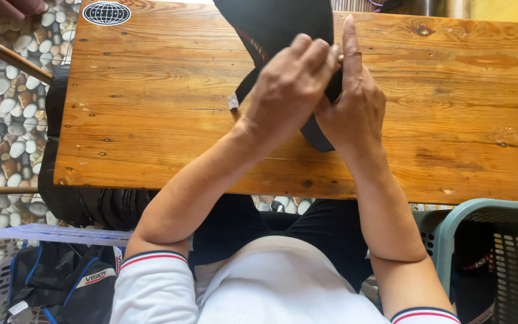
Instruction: The person folds a black plastic bag on a wooden table, then places it into a small black pouch with a blue zipper. They zip the pouch closed and place it into a green plastic basket. Finally, they pick up a larger black bag from the floor and place it on the table.
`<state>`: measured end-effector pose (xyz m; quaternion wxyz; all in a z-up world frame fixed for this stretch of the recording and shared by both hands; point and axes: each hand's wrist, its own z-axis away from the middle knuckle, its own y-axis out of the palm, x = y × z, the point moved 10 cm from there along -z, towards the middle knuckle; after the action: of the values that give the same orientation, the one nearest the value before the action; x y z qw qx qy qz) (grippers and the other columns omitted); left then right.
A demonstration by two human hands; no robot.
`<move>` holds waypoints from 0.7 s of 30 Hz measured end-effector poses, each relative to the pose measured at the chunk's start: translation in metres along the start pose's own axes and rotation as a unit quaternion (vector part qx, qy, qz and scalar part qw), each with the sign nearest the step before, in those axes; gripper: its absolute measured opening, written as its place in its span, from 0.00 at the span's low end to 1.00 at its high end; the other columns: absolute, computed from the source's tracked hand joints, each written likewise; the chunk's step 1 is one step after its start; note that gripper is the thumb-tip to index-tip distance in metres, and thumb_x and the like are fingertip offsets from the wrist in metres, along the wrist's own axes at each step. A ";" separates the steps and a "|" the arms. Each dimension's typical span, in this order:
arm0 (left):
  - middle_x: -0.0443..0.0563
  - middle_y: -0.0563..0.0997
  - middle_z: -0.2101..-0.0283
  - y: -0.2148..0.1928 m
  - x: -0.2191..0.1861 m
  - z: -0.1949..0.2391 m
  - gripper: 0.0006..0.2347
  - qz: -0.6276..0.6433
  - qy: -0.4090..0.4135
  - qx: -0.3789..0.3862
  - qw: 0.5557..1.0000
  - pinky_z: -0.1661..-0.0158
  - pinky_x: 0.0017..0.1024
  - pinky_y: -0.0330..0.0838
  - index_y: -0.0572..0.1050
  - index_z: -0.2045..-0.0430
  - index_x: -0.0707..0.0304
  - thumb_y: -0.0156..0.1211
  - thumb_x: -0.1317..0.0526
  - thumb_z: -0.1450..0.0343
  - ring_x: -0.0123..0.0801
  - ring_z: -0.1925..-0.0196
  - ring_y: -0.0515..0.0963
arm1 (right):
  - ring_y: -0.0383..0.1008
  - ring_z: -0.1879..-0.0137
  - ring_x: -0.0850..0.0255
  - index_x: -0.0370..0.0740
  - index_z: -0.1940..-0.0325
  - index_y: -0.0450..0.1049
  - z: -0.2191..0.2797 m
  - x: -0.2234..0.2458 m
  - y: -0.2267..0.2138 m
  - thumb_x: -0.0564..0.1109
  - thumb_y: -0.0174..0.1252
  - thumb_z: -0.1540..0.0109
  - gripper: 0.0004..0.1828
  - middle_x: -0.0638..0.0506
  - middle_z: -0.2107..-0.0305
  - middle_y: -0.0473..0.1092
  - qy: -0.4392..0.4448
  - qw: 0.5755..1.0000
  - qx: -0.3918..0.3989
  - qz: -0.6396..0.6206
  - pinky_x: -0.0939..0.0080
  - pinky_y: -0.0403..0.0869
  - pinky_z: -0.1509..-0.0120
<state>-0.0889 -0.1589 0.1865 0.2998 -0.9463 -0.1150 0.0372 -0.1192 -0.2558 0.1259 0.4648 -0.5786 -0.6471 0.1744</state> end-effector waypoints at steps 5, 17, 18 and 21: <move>0.56 0.74 0.61 0.005 -0.009 0.001 0.07 0.031 0.008 0.000 0.999 0.58 0.38 0.77 0.75 0.56 0.77 0.64 0.71 0.24 0.46 0.58 0.76 | 0.75 0.30 0.49 0.45 0.23 0.59 -0.003 0.005 -0.016 0.35 0.59 0.33 0.34 0.44 0.34 0.70 -0.019 0.989 -0.025 -0.147 0.57 0.73 0.30; 0.55 0.79 0.44 0.073 0.114 0.072 0.29 0.533 -0.322 0.021 0.783 0.43 0.29 0.80 0.63 0.39 0.62 0.74 0.53 0.29 0.38 0.43 0.82 | 0.53 0.55 0.64 0.48 0.35 0.56 -0.022 -0.033 -0.009 0.51 0.54 0.24 0.19 0.56 0.57 0.50 -0.119 0.871 -0.071 -0.470 0.61 0.58 0.52; 0.55 0.79 0.44 0.072 0.115 0.071 0.29 0.532 -0.321 0.020 0.784 0.43 0.29 0.80 0.63 0.39 0.62 0.74 0.53 0.29 0.38 0.43 0.82 | 0.53 0.55 0.64 0.48 0.35 0.56 -0.021 -0.037 -0.004 0.51 0.54 0.24 0.19 0.56 0.57 0.50 -0.120 0.871 -0.072 -0.471 0.61 0.58 0.52; 0.49 0.79 0.50 0.081 0.120 0.079 0.26 0.500 -0.348 0.034 0.792 0.47 0.29 0.78 0.69 0.43 0.60 0.75 0.53 0.32 0.33 0.47 0.79 | 0.61 0.44 0.59 0.50 0.33 0.53 -0.020 -0.053 0.014 0.43 0.55 0.24 0.21 0.48 0.49 0.60 -0.087 0.849 -0.025 -0.521 0.59 0.64 0.40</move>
<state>0.0324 -0.1502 0.0746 0.2115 -0.7840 0.2794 0.5124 -0.1007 -0.3061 0.1045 0.4149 -0.1506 -0.8953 -0.0602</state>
